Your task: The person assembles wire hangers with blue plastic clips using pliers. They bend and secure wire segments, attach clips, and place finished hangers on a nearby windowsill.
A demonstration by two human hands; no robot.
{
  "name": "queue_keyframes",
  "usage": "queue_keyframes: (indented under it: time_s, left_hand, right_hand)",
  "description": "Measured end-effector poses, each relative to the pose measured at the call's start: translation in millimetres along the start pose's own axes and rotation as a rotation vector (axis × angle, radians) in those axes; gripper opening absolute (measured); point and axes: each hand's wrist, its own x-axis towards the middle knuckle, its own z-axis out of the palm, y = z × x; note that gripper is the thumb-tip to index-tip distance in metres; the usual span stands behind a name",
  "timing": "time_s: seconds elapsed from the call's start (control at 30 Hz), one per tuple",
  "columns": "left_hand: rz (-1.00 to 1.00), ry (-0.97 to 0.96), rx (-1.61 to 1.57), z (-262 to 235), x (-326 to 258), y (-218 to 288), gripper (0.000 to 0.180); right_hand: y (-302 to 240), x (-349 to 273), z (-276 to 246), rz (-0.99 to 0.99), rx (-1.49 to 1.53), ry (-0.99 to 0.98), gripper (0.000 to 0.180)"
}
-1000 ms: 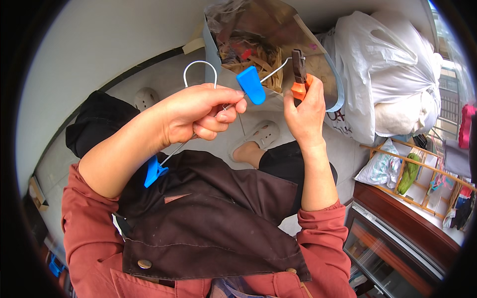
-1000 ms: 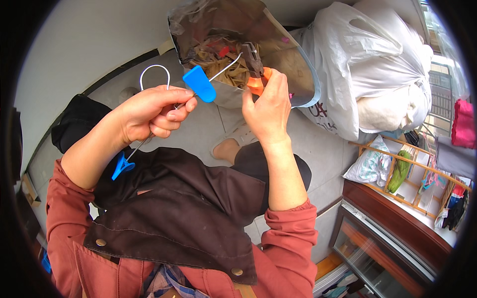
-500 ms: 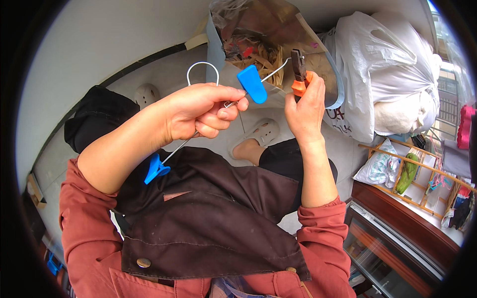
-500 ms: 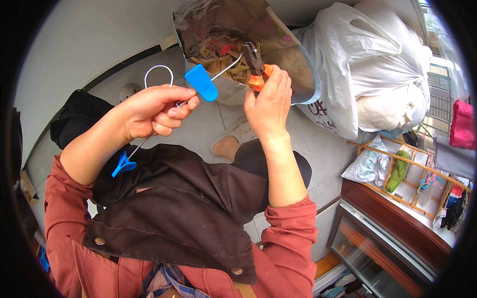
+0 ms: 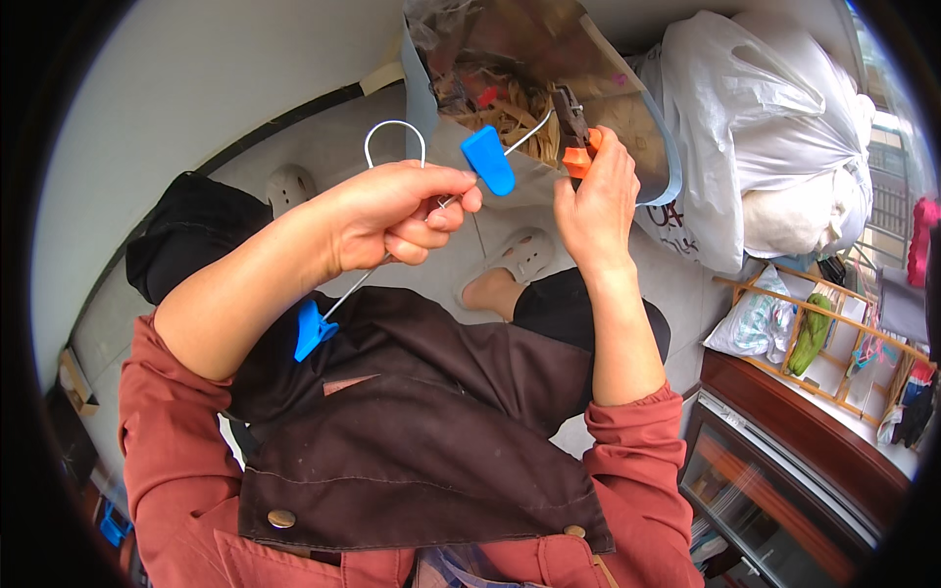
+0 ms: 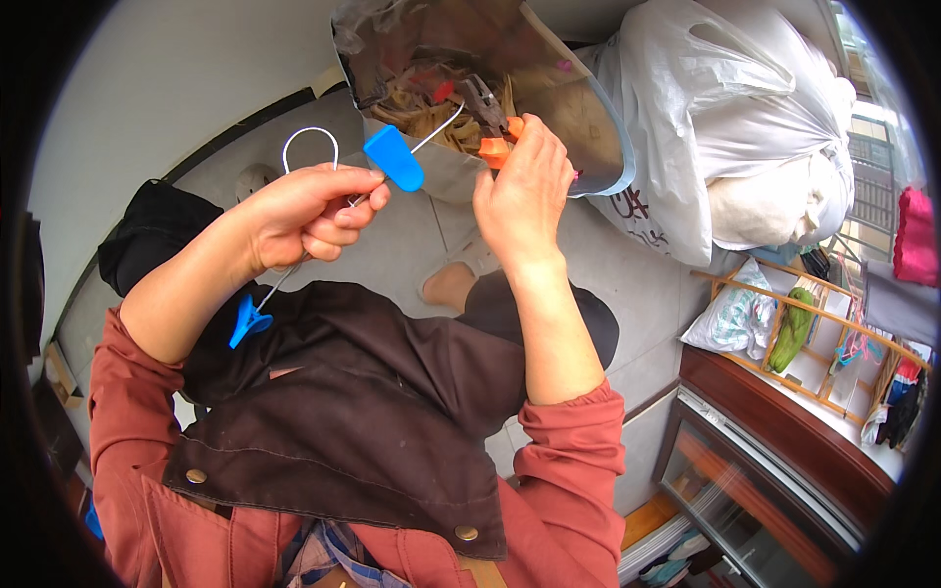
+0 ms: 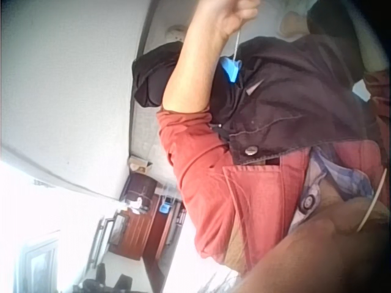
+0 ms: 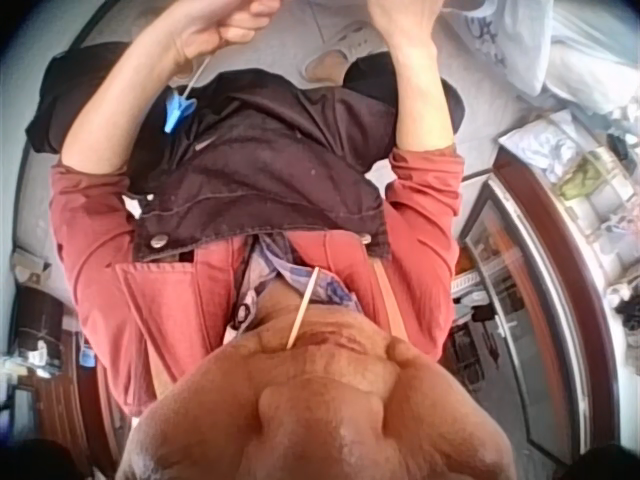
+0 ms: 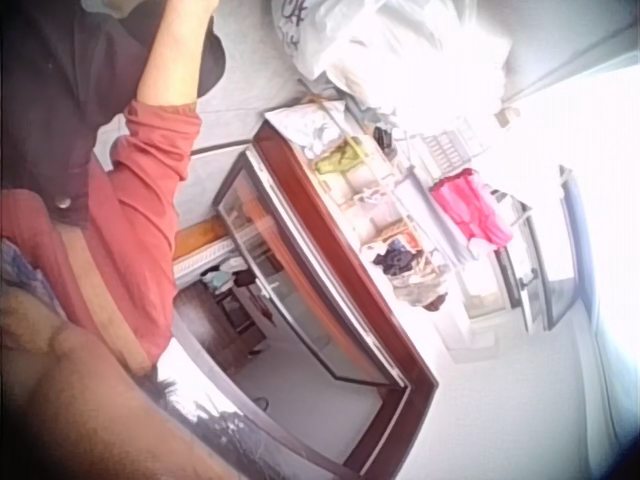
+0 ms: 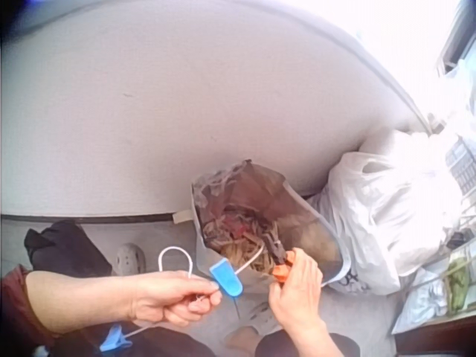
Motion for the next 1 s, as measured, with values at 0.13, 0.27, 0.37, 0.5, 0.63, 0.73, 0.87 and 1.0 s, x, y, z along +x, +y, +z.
queue_keyframes:
  time_s: [0.13,0.27,0.37,0.5,0.63,0.73,0.87,1.0]
  left_hand:
    - [0.025,0.018,0.049,2,1,-1,0.021]
    - [0.162,0.248,0.283,4,6,-1,0.02]
    - [0.271,0.381,0.44,-12,16,-3,0.023]
    - [0.224,0.425,0.549,-31,24,-12,0.033]
    - [0.119,0.421,0.623,-42,23,-18,0.044]
    - [0.103,0.399,0.675,-57,22,-19,0.044]
    - [0.127,0.337,0.69,-77,27,-27,0.049]
    - [0.196,0.216,0.713,-83,31,-23,0.05]
  right_hand:
    - [-4,0,-1,0.075,0.148,-0.024,0.049]
    - [-3,-1,-1,0.102,0.189,-0.036,0.044]
    - [-5,-7,-3,0.134,0.216,-0.109,0.044]
    - [-18,-24,-8,0.232,0.301,-0.253,0.045]
    - [-30,-33,-17,0.274,0.378,-0.372,0.047]
    - [-39,-41,-27,0.321,0.446,-0.489,0.05]
    - [-50,-49,-40,0.378,0.598,-0.66,0.052]
    - [-85,-78,-53,0.704,1.755,-1.181,0.047]
